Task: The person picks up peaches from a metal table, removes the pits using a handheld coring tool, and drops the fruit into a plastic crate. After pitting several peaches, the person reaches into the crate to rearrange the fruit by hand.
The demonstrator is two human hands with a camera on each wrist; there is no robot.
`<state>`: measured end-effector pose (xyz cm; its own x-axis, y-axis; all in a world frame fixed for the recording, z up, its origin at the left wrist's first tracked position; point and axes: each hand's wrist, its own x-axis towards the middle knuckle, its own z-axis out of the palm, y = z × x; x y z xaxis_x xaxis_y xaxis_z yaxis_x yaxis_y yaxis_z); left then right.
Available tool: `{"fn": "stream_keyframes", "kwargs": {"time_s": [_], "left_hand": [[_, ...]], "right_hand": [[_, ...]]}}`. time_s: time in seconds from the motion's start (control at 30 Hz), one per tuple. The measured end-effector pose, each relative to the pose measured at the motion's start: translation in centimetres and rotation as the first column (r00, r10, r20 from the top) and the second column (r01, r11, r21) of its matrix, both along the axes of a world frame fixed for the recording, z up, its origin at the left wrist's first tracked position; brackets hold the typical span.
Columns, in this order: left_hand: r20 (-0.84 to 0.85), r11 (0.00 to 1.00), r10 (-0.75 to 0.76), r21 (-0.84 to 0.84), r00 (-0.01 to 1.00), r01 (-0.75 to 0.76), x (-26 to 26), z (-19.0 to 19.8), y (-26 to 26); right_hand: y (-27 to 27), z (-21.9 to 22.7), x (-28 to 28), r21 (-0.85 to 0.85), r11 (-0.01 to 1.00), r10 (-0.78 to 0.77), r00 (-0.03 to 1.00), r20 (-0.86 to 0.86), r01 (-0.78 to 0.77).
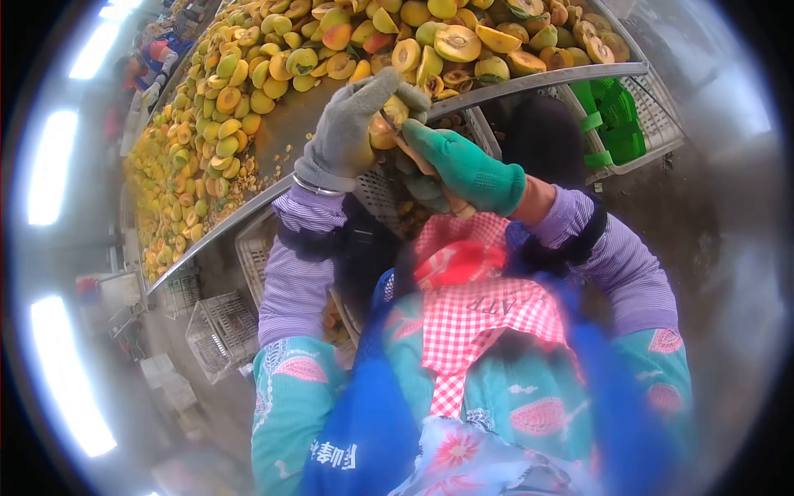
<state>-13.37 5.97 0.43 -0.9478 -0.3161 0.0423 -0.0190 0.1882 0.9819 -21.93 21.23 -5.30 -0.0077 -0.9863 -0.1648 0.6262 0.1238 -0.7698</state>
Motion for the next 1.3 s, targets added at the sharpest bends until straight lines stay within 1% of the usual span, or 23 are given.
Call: {"fn": "stream_keyframes", "kwargs": {"time_s": [0.03,0.07,0.1,0.17,0.27,0.4,0.53,0.57,0.6,0.67,0.7,0.77,0.83,0.9,0.93,0.97,1.0,1.03,1.07,1.1,1.2,1.23,1.3], "left_hand": [[0.051,0.973,0.044,0.224,0.998,-0.054,-0.2,1.7,1.0],[-0.017,0.967,0.197,0.170,0.980,-0.191,-0.4,1.5,1.9],[-0.097,0.937,0.340,0.123,0.935,-0.328,-1.0,1.3,2.9],[-0.219,0.873,0.487,0.113,0.845,-0.474,-1.4,0.0,2.5],[-0.129,0.905,0.395,0.224,0.910,-0.361,-1.4,-0.2,2.0],[-0.004,0.996,0.086,0.039,0.996,-0.086,-1.9,1.8,-0.1],[0.200,0.994,-0.102,-0.024,0.974,0.109,-3.3,2.8,-1.5],[0.083,0.998,-0.011,-0.063,0.996,0.016,-3.1,2.6,-0.4],[-0.006,0.989,0.142,0.040,0.990,-0.142,-2.9,2.3,1.0],[-0.132,0.870,0.451,0.283,0.882,-0.403,-2.8,1.2,2.5],[-0.086,0.863,0.440,0.317,0.894,-0.394,-2.7,0.6,2.3],[0.040,0.957,0.089,0.273,0.995,-0.096,-2.4,-0.4,0.0],[0.088,0.942,-0.295,0.194,0.952,0.274,-3.0,-0.3,-3.2],[0.056,0.935,-0.348,-0.046,0.936,0.350,-2.5,0.3,-3.4],[-0.005,0.821,-0.473,-0.364,0.881,0.439,-2.9,0.0,-4.1],[-0.074,0.653,-0.573,-0.643,0.816,0.400,-3.4,-0.3,-4.9],[-0.135,0.855,-0.333,-0.461,0.933,0.238,-3.4,-0.2,-3.7],[-0.137,0.968,-0.061,-0.251,0.989,0.025,-3.2,-0.2,-1.3],[-0.081,0.974,0.218,-0.038,0.973,-0.221,-2.9,-0.1,0.6],[-0.089,0.909,0.316,0.313,0.944,-0.275,-2.7,-0.4,1.2],[-0.003,0.940,0.198,0.282,0.980,-0.189,-2.7,-2.4,-0.2],[0.054,0.971,-0.046,0.235,0.997,0.033,-2.6,-2.4,-1.5],[0.144,0.959,-0.282,0.083,0.949,0.272,-2.3,-1.8,-2.7]], "right_hand": [[-0.3,-0.1,0.9,-0.054,0.997,-0.058,0.998,0.000,0.058],[-0.7,0.2,1.8,-0.114,0.987,-0.116,0.993,-0.001,0.115],[-0.2,2.9,2.4,-0.047,0.998,-0.014,0.932,0.362,0.033],[-0.5,2.9,2.1,-0.055,0.998,-0.019,0.954,0.298,0.037],[-0.8,2.4,1.7,-0.006,0.999,-0.031,0.964,0.264,0.033],[-0.9,3.6,2.1,-0.083,0.997,0.044,0.871,0.490,-0.004],[-1.3,3.9,3.4,-0.079,0.991,-0.052,0.870,0.491,0.104],[-1.8,2.8,3.4,-0.138,0.981,-0.057,0.875,0.482,0.140],[-2.2,2.0,3.3,-0.201,0.964,-0.060,0.880,0.470,0.173],[-2.0,2.3,2.3,-0.105,0.989,-0.059,0.932,0.356,0.103],[-1.7,2.3,1.8,-0.043,0.996,-0.058,0.954,0.294,0.074],[-1.0,1.8,1.1,-0.038,0.998,0.068,0.882,0.466,-0.058],[-1.2,1.6,1.1,-0.103,0.988,0.155,0.792,0.591,-0.117],[-1.5,1.4,2.6,-0.215,0.974,0.207,0.696,0.688,-0.078],[-1.4,1.6,3.3,-0.182,0.983,0.141,0.746,0.651,-0.026],[-1.3,2.0,3.9,-0.152,0.988,0.066,0.788,0.612,0.036],[-1.2,2.2,4.4,-0.121,0.987,-0.016,0.820,0.573,0.104],[-2.0,1.0,4.0,-0.212,0.970,0.009,0.847,0.532,0.123],[-1.9,1.3,3.6,-0.145,0.984,-0.022,0.866,0.500,0.108],[-1.7,1.9,3.1,-0.080,0.993,-0.045,0.886,0.461,0.092],[-2.0,1.9,2.6,0.110,0.993,-0.083,0.878,0.471,0.036],[-2.2,1.8,2.6,0.163,0.987,-0.092,0.865,0.494,0.012],[-2.1,1.6,3.6,0.073,0.997,-0.011,0.817,0.577,-0.038]]}}
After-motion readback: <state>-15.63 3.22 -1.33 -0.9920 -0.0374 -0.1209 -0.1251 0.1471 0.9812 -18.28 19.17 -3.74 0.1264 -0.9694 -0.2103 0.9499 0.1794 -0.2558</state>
